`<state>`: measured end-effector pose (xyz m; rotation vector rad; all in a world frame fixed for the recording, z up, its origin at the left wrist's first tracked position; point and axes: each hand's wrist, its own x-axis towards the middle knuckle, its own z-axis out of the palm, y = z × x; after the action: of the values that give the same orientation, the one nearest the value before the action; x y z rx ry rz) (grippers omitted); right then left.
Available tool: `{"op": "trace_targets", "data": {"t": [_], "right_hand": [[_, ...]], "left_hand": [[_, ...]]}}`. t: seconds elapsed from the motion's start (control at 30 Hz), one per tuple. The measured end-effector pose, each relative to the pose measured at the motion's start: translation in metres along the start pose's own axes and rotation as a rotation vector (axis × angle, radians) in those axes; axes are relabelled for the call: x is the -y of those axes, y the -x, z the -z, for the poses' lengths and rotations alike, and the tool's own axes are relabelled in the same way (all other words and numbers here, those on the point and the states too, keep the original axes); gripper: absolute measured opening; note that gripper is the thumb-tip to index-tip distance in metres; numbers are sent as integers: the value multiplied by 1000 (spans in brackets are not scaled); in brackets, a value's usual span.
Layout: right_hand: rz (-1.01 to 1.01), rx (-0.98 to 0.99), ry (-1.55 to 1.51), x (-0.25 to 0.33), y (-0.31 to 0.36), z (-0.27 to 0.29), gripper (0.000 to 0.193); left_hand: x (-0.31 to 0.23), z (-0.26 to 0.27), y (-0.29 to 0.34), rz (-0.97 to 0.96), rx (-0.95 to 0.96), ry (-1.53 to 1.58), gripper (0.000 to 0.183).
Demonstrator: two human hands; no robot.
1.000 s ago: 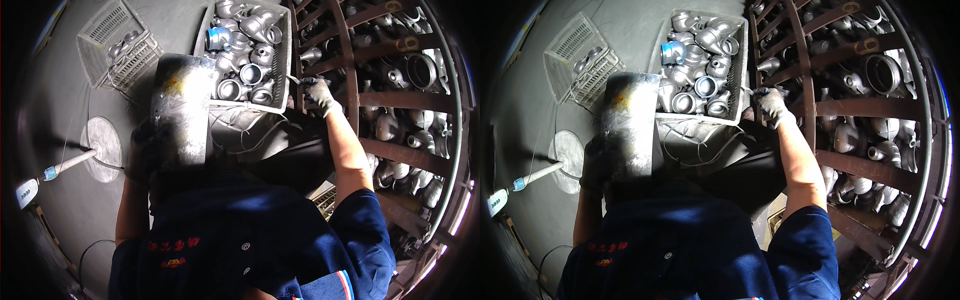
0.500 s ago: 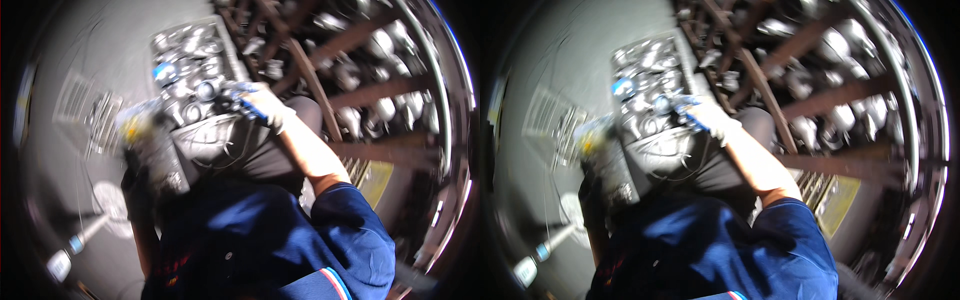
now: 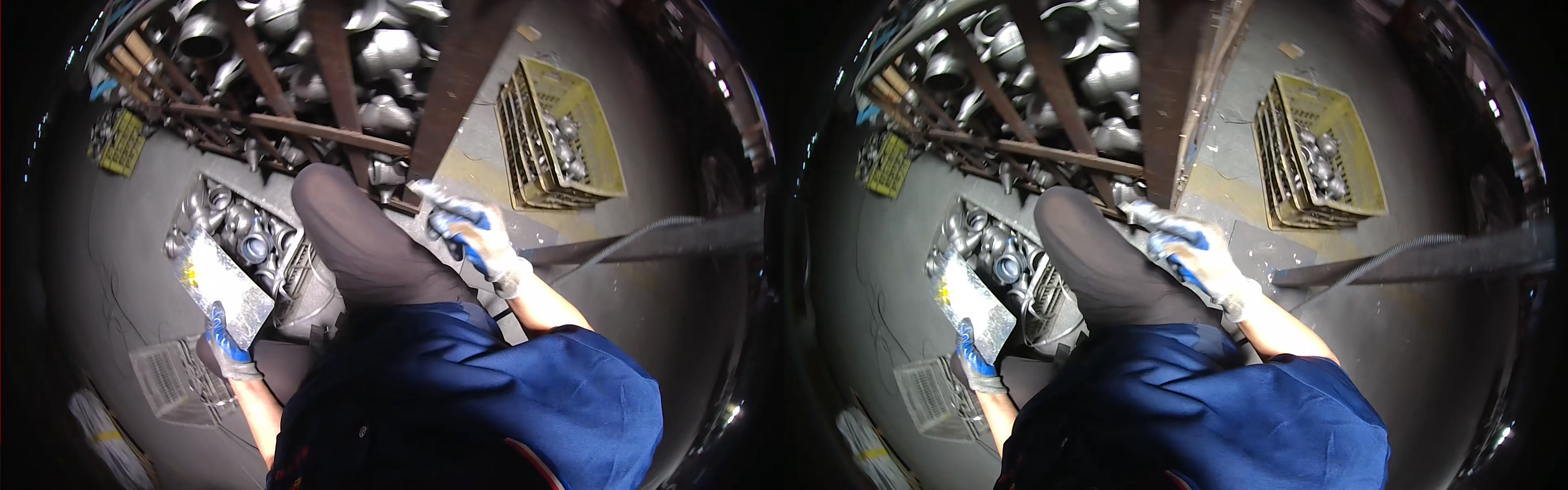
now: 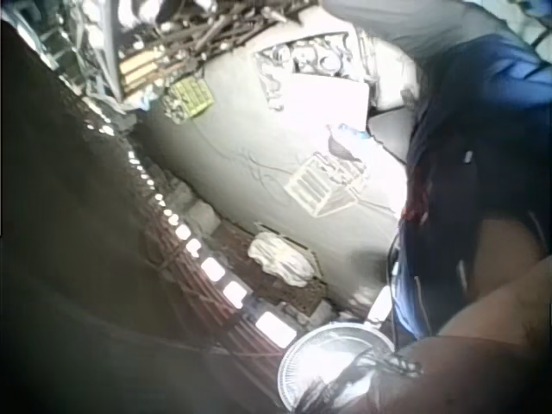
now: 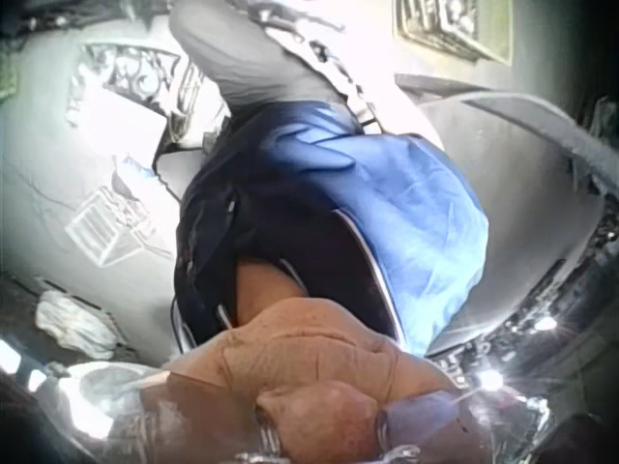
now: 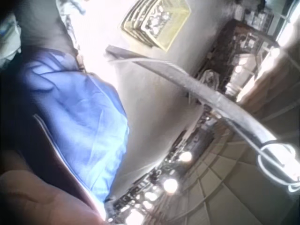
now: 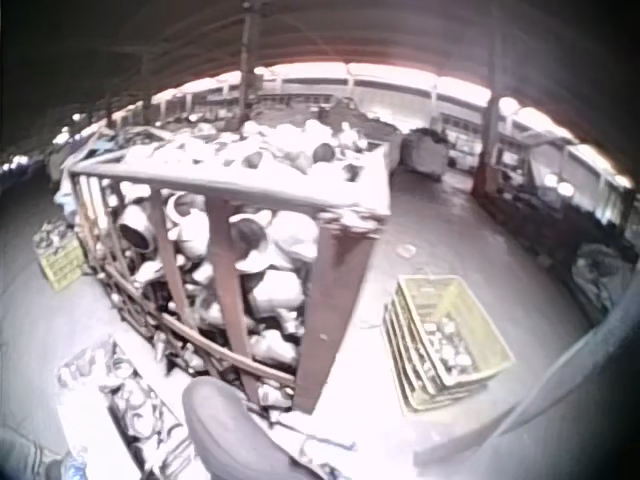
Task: Applying yellow sealant paste to the joining threads of metal pipe fittings using a small spatula tool.
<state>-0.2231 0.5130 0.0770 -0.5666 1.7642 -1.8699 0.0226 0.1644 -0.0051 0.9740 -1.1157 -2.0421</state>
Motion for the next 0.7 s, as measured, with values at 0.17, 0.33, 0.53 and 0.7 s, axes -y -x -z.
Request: {"op": "trace_targets", "data": {"t": [0.17,0.33,0.53,0.7], "right_hand": [[-24,-389,-448,-33,5,28,52],[-9,-394,-500,-41,-8,10,54],[-59,-478,-487,-59,-46,-1,55],[-10,-479,-348,-61,-47,-9,54]], "left_hand": [[15,-4,-17,103,54,-69,45],[18,-3,-13,107,88,-120,45],[16,-10,-5,104,113,-227,44],[20,2,-15,45,66,-344,45]]}}
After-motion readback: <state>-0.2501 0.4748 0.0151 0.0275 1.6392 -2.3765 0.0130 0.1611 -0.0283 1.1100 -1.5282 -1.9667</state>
